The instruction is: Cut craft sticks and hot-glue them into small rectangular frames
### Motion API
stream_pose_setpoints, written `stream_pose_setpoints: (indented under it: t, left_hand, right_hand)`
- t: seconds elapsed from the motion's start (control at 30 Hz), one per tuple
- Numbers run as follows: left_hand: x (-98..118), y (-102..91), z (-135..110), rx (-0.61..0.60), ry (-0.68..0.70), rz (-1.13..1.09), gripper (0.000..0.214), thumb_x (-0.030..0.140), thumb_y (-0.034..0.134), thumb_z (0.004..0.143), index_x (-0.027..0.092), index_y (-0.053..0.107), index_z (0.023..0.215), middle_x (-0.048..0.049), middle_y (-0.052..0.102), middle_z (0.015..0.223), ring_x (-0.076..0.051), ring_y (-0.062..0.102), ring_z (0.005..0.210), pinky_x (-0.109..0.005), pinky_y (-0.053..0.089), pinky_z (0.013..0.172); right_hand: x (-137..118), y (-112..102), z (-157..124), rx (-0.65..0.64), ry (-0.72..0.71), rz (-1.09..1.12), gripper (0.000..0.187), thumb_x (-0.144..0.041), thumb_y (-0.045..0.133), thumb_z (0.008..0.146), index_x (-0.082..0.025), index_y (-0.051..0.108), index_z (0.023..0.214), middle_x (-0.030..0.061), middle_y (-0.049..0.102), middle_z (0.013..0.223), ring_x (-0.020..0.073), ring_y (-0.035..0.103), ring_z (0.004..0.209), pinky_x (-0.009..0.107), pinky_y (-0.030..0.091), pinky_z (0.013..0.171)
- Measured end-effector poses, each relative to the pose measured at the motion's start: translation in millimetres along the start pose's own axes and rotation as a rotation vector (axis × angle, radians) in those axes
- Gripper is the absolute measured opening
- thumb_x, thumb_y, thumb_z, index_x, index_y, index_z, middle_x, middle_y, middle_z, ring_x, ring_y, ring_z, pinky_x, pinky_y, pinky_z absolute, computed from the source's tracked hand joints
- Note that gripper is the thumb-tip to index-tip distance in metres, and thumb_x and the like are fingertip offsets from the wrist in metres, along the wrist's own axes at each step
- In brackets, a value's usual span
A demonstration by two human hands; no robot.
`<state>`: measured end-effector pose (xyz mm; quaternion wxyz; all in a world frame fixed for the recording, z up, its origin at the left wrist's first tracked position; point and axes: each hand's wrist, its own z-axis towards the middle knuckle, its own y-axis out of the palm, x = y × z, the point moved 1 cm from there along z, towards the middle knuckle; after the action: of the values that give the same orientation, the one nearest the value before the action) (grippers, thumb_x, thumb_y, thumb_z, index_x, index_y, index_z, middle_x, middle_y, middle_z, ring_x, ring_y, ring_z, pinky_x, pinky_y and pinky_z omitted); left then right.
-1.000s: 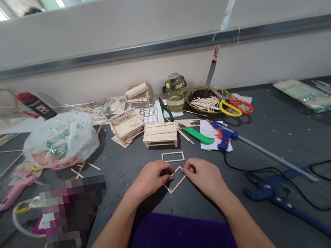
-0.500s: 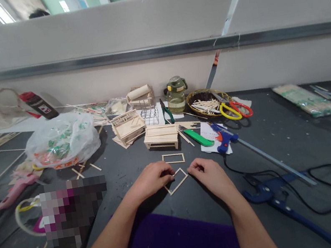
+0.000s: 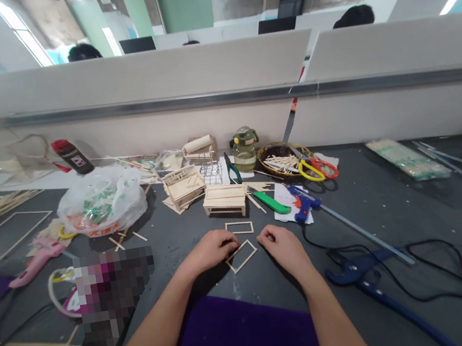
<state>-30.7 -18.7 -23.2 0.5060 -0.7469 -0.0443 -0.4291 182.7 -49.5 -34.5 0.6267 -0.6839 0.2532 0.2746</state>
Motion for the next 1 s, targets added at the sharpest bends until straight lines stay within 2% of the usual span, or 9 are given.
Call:
stream_pose_setpoints:
  t: [0.2,0.37,0.63,0.77,1.0]
  left_hand:
    - [0,0.2,-1,0.009,0.006,0.025,0.022,0.023,0.048,0.084,0.018,0.069,0.085,-0.0011,0.069,0.081,-0.014,0.059,0.076,-0.02,0.042,0.066]
    - [2,3.7,-6,0.066,0.005,0.067,0.021,0.026,0.049,0.085,0.018,0.068,0.084,-0.0002,0.069,0.08,-0.014,0.059,0.076,-0.02,0.041,0.068]
    - [7,17.9,-16,0.26,-0.056,0.115,0.031,0.034,0.043,0.091,0.018,0.066,0.078,-0.0025,0.067,0.081,-0.016,0.058,0.079,-0.023,0.04,0.07]
    - [4,25.0,-18,0.353,-0.074,0.096,0.037,0.037,0.037,0.093,0.019,0.067,0.083,-0.002,0.067,0.083,-0.015,0.058,0.081,-0.022,0.04,0.07]
    - [-3,32.6,-19,0.514,-0.038,0.058,0.026,0.034,0.047,0.087,0.02,0.067,0.076,-0.0013,0.066,0.08,-0.015,0.058,0.077,-0.023,0.042,0.07]
  right_hand:
    - [3,3,2,0.044,0.019,-0.008,0.025,-0.039,0.048,0.08,-0.021,0.061,0.07,-0.0014,0.061,0.059,0.0156,0.055,0.057,0.023,0.035,0.055]
    - [4,5,1,0.081,0.007,-0.014,0.025,-0.038,0.046,0.081,-0.021,0.061,0.07,-0.0012,0.062,0.057,0.0154,0.056,0.055,0.022,0.034,0.054]
    - [5,7,-5,0.142,0.0,-0.025,0.024,-0.038,0.046,0.083,-0.022,0.06,0.072,-0.0015,0.062,0.06,0.0156,0.057,0.059,0.023,0.034,0.056]
    - [6,9,-9,0.171,-0.008,-0.038,0.023,-0.037,0.046,0.083,-0.022,0.061,0.074,-0.0014,0.062,0.063,0.0158,0.058,0.063,0.023,0.033,0.057]
    - [10,14,-13,0.206,-0.021,-0.052,0.021,-0.035,0.048,0.083,-0.022,0.062,0.073,-0.0014,0.06,0.061,0.0151,0.057,0.062,0.023,0.031,0.056]
